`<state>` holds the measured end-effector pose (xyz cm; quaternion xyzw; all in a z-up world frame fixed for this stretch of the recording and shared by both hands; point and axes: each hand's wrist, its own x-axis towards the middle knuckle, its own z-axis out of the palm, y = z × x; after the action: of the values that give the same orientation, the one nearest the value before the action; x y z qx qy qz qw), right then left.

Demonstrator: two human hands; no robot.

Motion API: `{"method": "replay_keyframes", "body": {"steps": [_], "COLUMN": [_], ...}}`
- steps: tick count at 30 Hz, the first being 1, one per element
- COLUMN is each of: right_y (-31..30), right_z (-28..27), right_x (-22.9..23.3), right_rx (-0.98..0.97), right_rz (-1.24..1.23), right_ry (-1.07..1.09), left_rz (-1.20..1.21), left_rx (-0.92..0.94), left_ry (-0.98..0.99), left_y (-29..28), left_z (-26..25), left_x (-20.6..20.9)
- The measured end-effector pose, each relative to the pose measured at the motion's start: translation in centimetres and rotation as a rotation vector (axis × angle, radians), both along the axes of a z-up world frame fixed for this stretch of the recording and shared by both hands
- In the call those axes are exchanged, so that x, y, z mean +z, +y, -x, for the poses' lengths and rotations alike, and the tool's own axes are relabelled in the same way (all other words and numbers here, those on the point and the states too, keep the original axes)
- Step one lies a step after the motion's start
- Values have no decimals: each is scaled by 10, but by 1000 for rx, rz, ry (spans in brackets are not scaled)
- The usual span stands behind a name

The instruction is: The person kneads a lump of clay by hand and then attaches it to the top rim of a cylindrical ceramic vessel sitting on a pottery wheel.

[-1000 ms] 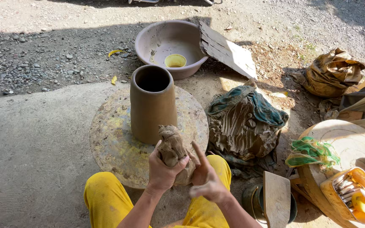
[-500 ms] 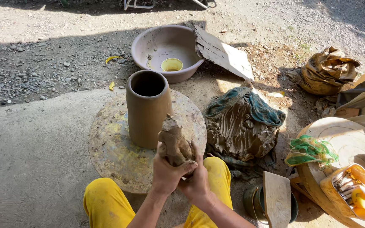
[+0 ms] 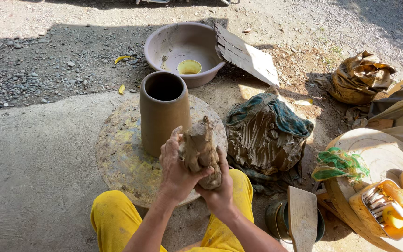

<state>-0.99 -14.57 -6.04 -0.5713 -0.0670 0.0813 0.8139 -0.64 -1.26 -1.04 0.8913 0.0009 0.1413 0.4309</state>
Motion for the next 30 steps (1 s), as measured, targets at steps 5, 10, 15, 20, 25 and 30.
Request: {"method": "replay_keyframes", "body": {"steps": [5, 10, 15, 20, 25, 30], "right_y": [19, -32, -48, -28, -7, 18], "right_z": [3, -5, -61, -61, -57, -58], "right_x": [4, 13, 41, 63, 57, 63], "right_rx": [28, 436, 370, 504, 184, 70], "right_rz": [164, 348, -188, -182, 206, -93], "right_ry": [-274, -181, -229, -135, -450, -170], "left_rz": [623, 838, 616, 677, 343, 540], "left_rx": [-34, -92, -164, -320, -175, -124], "left_ry": [11, -2, 110, 187, 160, 130], "left_y": [-15, 2, -12, -15, 15, 17], "left_z": [13, 14, 28, 25, 14, 27], "left_x": [0, -35, -58, -39, -16, -15]}}
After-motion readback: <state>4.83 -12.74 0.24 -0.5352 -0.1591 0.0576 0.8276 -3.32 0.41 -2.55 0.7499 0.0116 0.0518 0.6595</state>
